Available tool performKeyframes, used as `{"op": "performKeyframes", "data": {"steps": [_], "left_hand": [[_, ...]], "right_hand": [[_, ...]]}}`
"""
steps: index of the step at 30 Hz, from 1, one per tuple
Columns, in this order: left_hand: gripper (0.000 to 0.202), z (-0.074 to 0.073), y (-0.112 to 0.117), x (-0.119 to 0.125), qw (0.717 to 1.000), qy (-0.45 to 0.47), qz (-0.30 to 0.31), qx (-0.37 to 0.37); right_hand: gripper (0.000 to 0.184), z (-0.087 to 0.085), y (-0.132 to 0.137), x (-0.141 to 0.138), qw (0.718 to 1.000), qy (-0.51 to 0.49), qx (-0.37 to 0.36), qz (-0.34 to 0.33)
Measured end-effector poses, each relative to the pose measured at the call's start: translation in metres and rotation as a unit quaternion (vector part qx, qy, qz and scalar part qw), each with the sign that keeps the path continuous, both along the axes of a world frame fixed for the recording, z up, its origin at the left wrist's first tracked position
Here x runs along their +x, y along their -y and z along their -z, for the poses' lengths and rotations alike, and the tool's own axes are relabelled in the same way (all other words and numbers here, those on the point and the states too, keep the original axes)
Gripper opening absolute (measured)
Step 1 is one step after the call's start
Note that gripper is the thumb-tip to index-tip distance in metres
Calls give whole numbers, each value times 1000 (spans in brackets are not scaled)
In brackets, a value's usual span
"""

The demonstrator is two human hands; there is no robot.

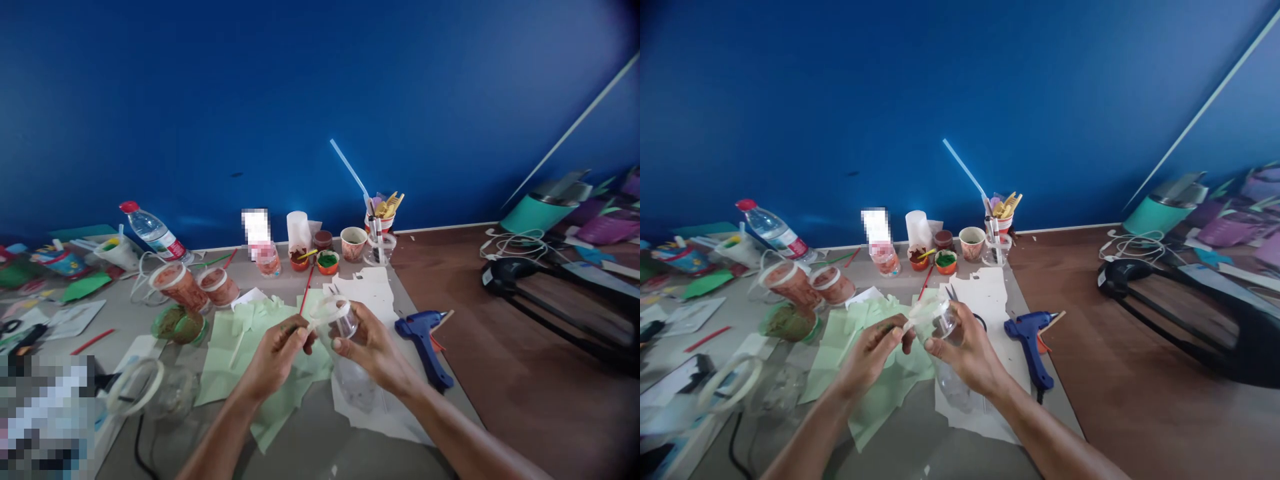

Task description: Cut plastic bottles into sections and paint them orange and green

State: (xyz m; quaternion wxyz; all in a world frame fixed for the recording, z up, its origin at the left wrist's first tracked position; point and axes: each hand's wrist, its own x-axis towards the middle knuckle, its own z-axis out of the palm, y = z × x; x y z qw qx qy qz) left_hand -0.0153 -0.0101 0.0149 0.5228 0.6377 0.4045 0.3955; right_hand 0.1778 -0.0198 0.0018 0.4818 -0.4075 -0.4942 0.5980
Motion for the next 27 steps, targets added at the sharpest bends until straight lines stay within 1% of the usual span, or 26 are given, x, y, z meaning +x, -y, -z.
{"op": "performKeyframes", "data": {"steps": [2, 3, 4, 6, 8, 11, 13, 14, 15, 16, 17, 18, 19, 20, 21, 22, 23, 24, 25, 26, 27], "left_hand": [[41, 0, 2, -2, 999, 28, 43, -17], [41, 2, 4, -2, 997, 48, 55, -30], [41, 3, 5, -2, 995, 67, 61, -44], [41, 6, 8, -1, 991, 100, 62, -63], [43, 7, 12, 1, 988, 120, 73, -67], [45, 8, 15, 6, 984, 136, 104, -57], [44, 10, 15, 7, 986, 143, 83, -37], [44, 12, 14, 7, 988, 145, 57, -24], [44, 13, 13, 7, 989, 144, 26, -10], [43, 15, 12, 7, 990, 141, -5, 6], [43, 17, 10, 6, 990, 134, -29, 22], [43, 17, 9, 6, 991, 124, -45, 37], [43, 17, 9, 5, 991, 114, -55, 50], [43, 16, 9, 5, 990, 105, -63, 65], [43, 14, 10, 6, 989, 96, -74, 80], [42, 11, 11, 6, 988, 85, -88, 95], [42, 8, 12, 7, 986, 73, -105, 110], [41, 5, 14, 9, 983, 57, -121, 124], [40, 3, 16, 11, 981, 41, -127, 139], [38, 1, 18, 14, 981, 26, -123, 150], [37, 0, 20, 16, 981, 14, -110, 160]], "right_hand": [[45, 3, -3, 4, 995, -62, -31, -77], [41, 5, -3, 5, 987, -99, -47, -117], [38, 6, -4, 6, 978, -131, -60, -151], [34, 9, -4, 5, 962, -173, -72, -200], [34, 11, -2, 2, 952, -194, -80, -222], [48, 13, 2, -2, 942, -222, -99, -231], [60, 13, 4, -2, 946, -217, -89, -225], [65, 13, 4, -1, 954, -196, -71, -214], [69, 13, 3, 0, 968, -160, -47, -189], [72, 12, 2, 2, 983, -111, -14, -148], [73, 11, 1, 4, 994, -60, 29, -90], [71, 9, -1, 7, 996, -14, 83, -16], [67, 6, -3, 10, 987, 21, 144, 66], [60, 3, -4, 13, 966, 42, 208, 151], [52, -1, -5, 16, 934, 56, 269, 230], [45, -6, -5, 19, 896, 66, 324, 295], [41, -10, -4, 21, 864, 82, 369, 334], [40, -14, -2, 21, 842, 110, 401, 344], [43, -16, 0, 20, 836, 152, 420, 319], [50, -17, 2, 18, 842, 203, 422, 268], [61, -16, 4, 14, 853, 258, 407, 202]]}}
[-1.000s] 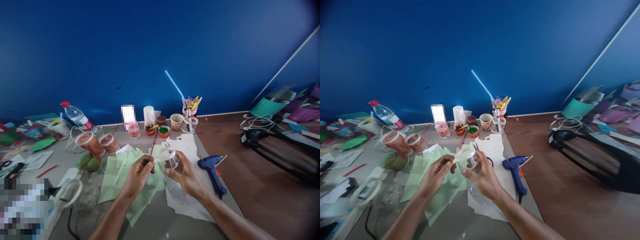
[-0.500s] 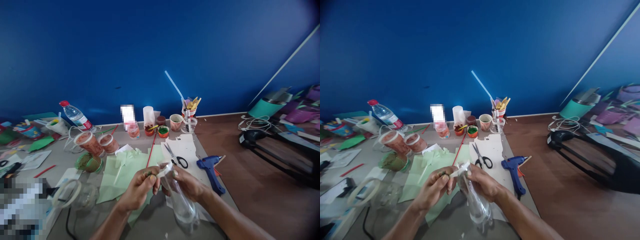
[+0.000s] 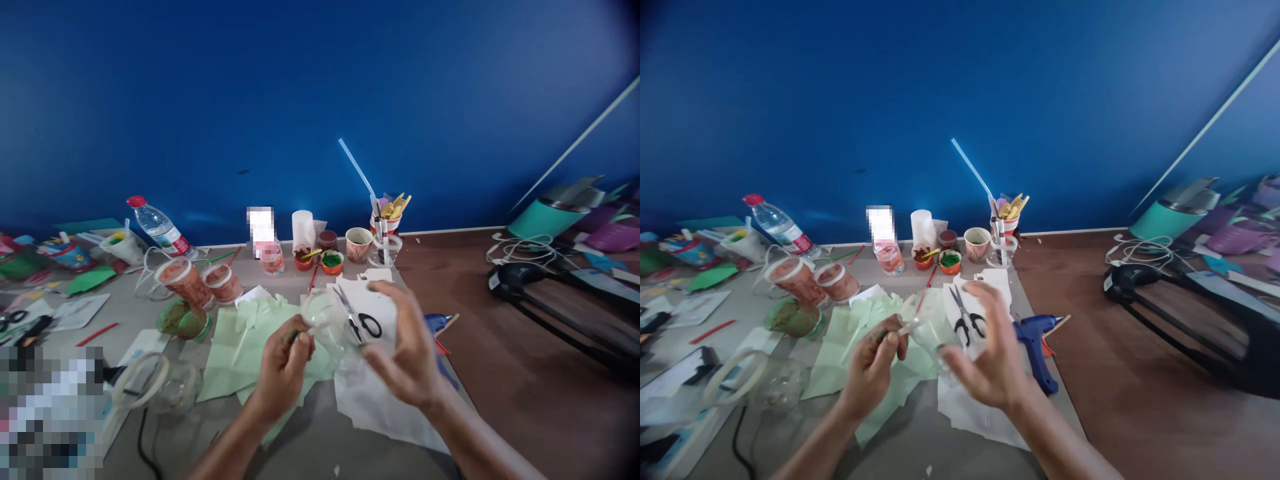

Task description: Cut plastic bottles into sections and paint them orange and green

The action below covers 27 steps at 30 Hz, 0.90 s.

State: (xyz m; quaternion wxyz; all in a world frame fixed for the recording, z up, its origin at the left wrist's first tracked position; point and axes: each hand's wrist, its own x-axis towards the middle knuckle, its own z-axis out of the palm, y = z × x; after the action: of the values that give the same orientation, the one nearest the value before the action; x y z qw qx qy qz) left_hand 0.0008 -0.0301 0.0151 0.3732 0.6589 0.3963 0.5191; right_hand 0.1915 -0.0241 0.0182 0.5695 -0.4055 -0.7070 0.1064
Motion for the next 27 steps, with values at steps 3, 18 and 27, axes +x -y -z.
{"op": "performKeyframes", "data": {"steps": [3, 18, 27], "left_hand": [[31, 0, 5, 5, 999, -27, 40, 3], [30, -20, 10, -2, 973, -58, 220, -41], [40, -18, 10, -13, 967, -8, 230, -107]], "right_hand": [[97, 10, 5, -16, 987, 106, -117, -39], [81, 4, 8, -8, 959, -18, -223, -174], [76, -4, 6, -3, 937, -63, -269, -212]]}}
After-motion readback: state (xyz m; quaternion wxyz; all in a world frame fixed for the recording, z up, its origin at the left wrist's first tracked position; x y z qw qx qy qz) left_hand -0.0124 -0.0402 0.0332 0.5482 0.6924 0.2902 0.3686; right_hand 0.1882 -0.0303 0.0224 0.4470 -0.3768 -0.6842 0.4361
